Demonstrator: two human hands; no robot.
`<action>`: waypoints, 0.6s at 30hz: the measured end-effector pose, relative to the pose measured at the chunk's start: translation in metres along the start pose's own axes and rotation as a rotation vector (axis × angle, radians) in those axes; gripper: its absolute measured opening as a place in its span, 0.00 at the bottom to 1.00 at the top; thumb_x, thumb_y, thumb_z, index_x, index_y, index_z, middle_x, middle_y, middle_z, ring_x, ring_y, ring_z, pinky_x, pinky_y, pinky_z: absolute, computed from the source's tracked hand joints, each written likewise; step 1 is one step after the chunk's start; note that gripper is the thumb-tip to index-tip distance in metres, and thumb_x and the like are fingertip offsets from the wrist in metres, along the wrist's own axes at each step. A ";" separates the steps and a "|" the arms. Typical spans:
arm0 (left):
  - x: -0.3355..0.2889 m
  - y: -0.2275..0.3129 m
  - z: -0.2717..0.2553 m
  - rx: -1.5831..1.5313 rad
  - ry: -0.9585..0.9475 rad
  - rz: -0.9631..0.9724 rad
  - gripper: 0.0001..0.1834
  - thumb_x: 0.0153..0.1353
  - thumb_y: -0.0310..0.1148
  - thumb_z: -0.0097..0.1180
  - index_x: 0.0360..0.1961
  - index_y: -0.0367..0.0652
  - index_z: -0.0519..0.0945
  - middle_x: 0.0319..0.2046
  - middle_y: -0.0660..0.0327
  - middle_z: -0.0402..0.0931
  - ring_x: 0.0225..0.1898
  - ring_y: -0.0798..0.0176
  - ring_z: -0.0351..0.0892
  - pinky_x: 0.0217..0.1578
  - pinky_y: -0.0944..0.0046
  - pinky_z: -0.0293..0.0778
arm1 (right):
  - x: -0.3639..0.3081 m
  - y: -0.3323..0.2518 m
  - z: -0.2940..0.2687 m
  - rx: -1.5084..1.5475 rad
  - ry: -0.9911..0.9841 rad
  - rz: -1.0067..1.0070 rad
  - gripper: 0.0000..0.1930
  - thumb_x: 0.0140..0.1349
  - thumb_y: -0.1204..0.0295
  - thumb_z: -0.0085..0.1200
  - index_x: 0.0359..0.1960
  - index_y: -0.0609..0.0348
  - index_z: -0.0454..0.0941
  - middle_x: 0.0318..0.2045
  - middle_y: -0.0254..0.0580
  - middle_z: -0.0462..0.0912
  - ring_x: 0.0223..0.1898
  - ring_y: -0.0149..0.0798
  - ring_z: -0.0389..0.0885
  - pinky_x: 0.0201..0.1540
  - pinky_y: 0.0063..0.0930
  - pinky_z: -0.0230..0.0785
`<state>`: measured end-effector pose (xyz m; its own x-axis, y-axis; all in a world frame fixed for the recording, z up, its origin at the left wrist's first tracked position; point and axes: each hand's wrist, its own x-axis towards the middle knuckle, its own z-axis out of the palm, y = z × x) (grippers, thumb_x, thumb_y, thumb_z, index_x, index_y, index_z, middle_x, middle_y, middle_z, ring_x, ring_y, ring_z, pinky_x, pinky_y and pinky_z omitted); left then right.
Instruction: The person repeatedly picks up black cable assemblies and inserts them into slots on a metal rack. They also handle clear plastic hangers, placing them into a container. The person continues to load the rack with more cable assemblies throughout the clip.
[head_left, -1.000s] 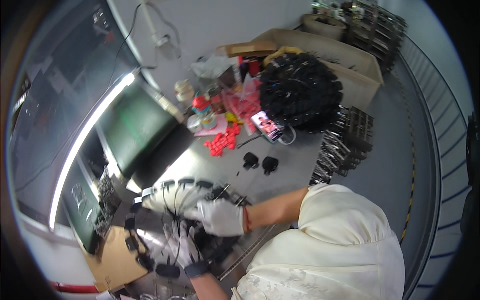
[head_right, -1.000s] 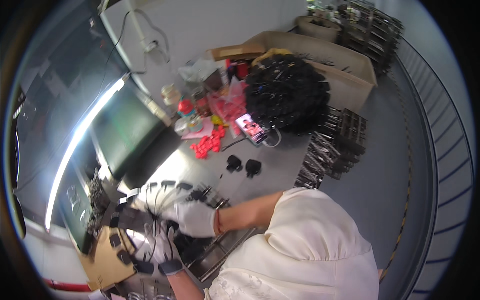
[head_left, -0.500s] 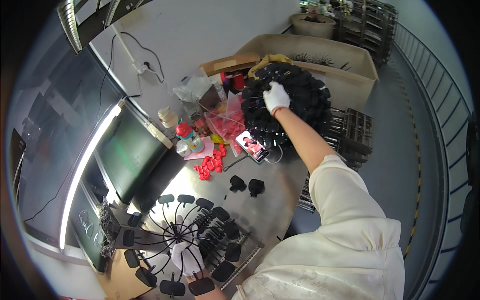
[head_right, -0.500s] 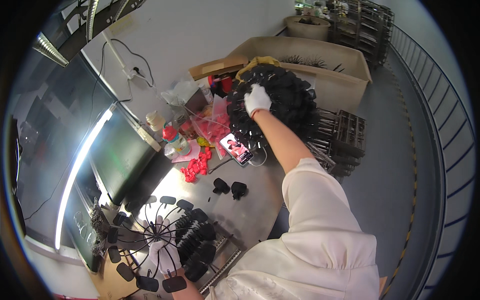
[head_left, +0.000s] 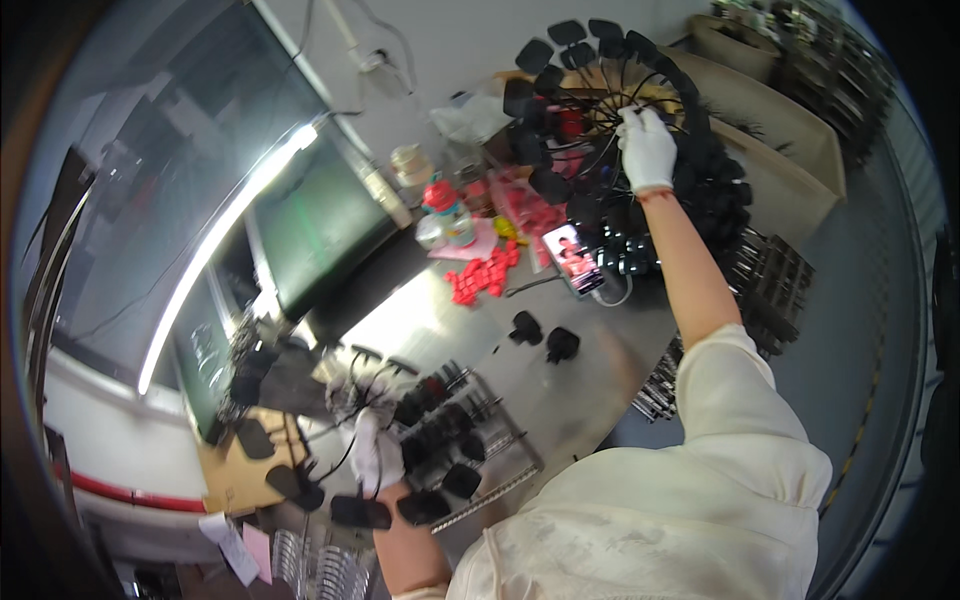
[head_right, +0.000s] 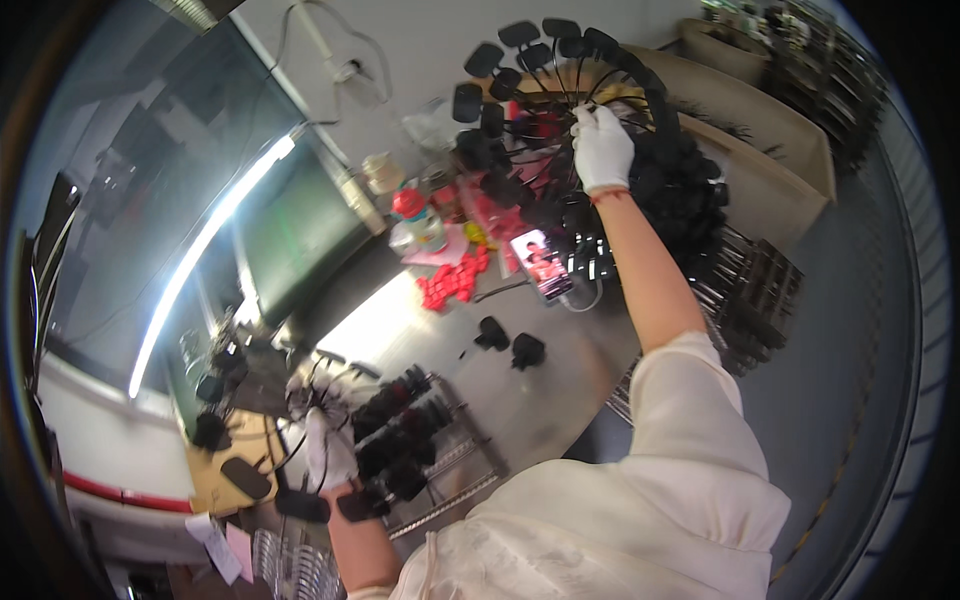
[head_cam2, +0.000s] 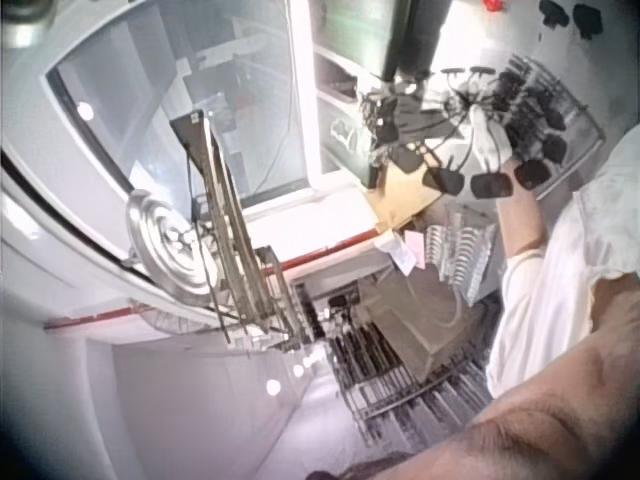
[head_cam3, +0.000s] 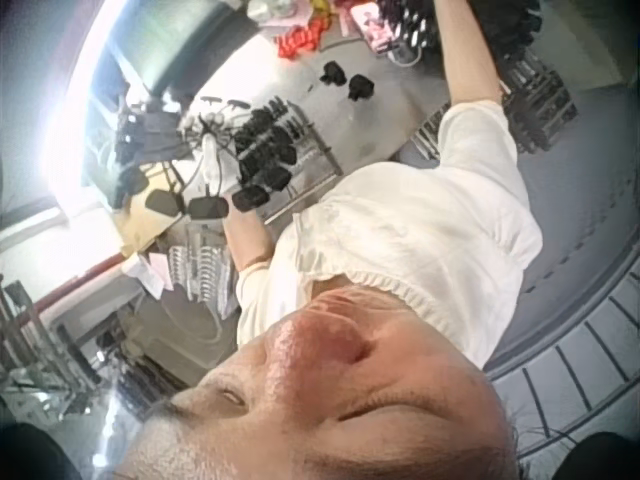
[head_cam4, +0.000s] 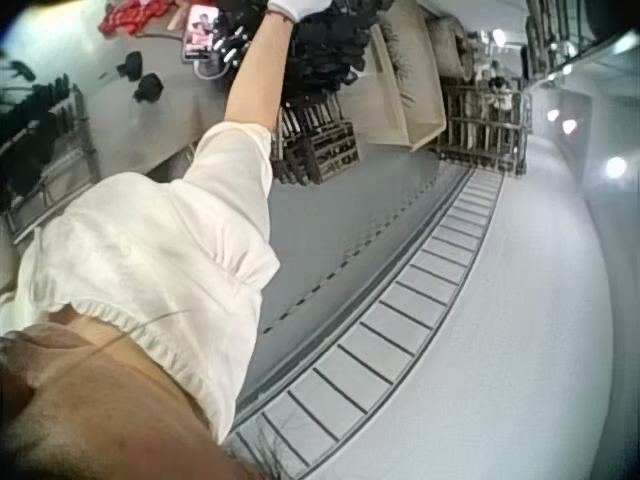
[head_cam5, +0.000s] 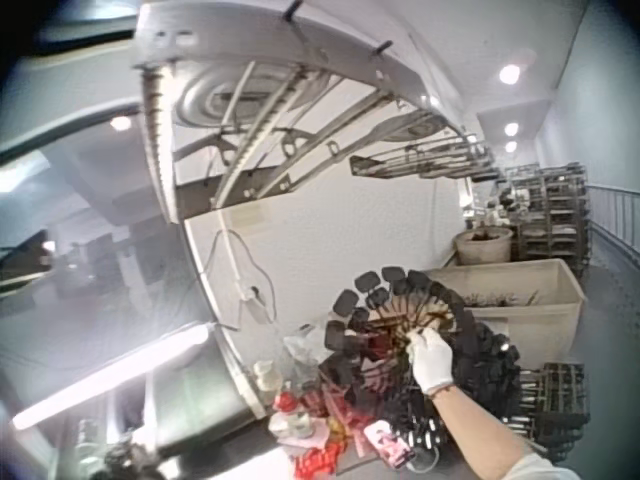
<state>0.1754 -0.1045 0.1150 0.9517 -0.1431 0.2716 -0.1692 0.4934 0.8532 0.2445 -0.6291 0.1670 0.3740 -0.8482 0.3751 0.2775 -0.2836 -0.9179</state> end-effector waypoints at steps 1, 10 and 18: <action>0.006 -0.001 0.002 0.016 -0.002 0.013 0.36 0.64 0.42 0.68 0.69 0.50 0.66 0.54 0.60 0.76 0.54 0.61 0.78 0.55 0.56 0.76 | -0.031 -0.024 0.005 0.154 -0.091 -0.018 0.13 0.72 0.64 0.54 0.35 0.62 0.81 0.22 0.34 0.79 0.22 0.26 0.74 0.28 0.24 0.65; 0.023 -0.003 0.029 -0.010 -0.283 -0.065 0.37 0.57 0.16 0.61 0.68 0.44 0.66 0.56 0.57 0.76 0.54 0.62 0.79 0.55 0.62 0.77 | -0.292 -0.135 0.035 0.366 -0.919 0.552 0.11 0.75 0.63 0.55 0.43 0.57 0.81 0.24 0.29 0.78 0.23 0.22 0.74 0.26 0.18 0.66; -0.038 0.043 0.030 0.005 -0.208 -0.129 0.53 0.52 0.34 0.74 0.75 0.36 0.56 0.58 0.55 0.75 0.52 0.62 0.79 0.53 0.63 0.77 | -0.393 -0.132 0.058 0.635 -0.964 0.688 0.12 0.75 0.64 0.55 0.42 0.62 0.81 0.25 0.31 0.79 0.25 0.23 0.75 0.29 0.19 0.67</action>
<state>0.1246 -0.1041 0.1548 0.8923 -0.3786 0.2460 -0.0517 0.4556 0.8887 0.1122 -0.2322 0.1484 0.9989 -0.0082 0.0468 0.0436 0.5476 -0.8356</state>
